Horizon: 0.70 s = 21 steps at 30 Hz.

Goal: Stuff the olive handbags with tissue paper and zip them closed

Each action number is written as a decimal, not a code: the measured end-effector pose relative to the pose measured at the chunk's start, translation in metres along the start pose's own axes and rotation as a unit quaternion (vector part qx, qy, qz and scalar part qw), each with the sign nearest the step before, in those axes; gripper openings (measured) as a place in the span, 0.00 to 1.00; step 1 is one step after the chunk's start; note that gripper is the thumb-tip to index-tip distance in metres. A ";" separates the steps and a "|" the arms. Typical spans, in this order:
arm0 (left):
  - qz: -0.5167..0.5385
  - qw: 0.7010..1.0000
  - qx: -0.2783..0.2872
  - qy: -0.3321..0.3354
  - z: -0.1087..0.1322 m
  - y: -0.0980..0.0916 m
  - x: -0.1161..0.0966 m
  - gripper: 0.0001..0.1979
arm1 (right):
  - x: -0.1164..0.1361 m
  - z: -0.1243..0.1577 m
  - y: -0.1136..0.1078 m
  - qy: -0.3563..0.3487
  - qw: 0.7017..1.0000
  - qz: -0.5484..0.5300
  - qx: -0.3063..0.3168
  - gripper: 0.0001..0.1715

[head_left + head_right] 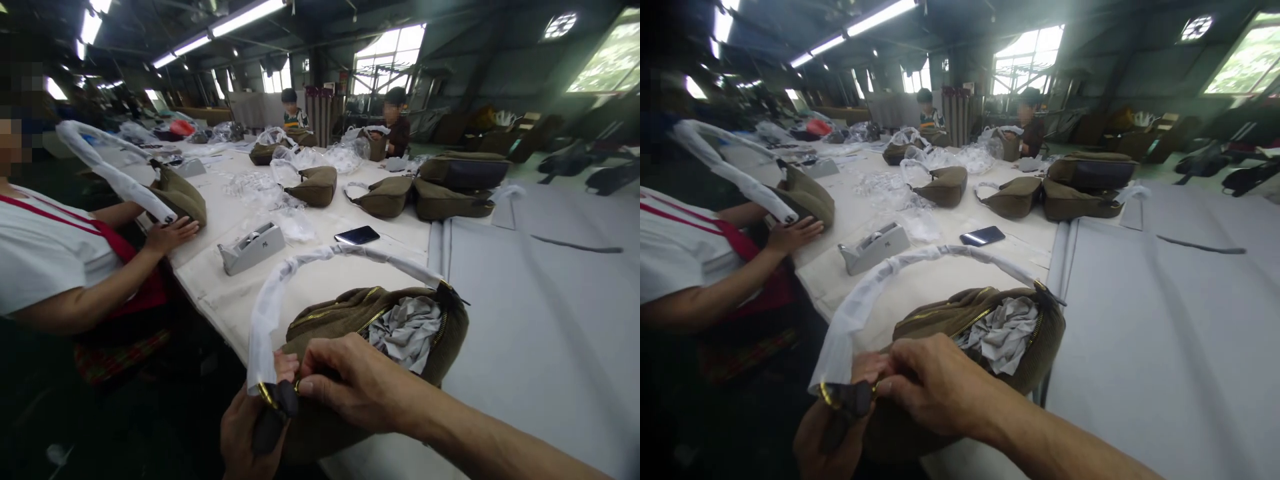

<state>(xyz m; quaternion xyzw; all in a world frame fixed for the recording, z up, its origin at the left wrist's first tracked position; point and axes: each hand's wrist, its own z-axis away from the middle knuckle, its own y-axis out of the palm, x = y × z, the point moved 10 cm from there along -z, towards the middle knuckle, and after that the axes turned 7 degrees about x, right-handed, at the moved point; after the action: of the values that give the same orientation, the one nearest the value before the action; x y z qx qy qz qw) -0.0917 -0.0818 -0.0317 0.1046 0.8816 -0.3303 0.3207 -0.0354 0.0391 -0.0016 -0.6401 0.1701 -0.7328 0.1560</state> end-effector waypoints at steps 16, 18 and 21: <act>0.058 0.994 -0.051 0.074 -0.013 -0.001 -0.031 0.10 | -0.018 0.014 0.008 0.031 0.981 -0.191 0.009 0.09; 0.030 0.984 -0.044 0.168 -0.015 0.001 -0.049 0.11 | -0.015 0.020 -0.002 0.004 0.986 -0.165 -0.027 0.09; 0.011 0.979 -0.018 0.202 -0.027 0.004 -0.056 0.10 | -0.006 0.024 -0.018 -0.019 0.991 -0.097 -0.088 0.08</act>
<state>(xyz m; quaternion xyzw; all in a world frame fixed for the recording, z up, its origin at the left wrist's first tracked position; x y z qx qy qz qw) -0.0600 -0.0601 0.0174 0.1726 0.9329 -0.2828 0.1413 -0.0106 0.0569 0.0045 -0.6790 0.1680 -0.7140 0.0306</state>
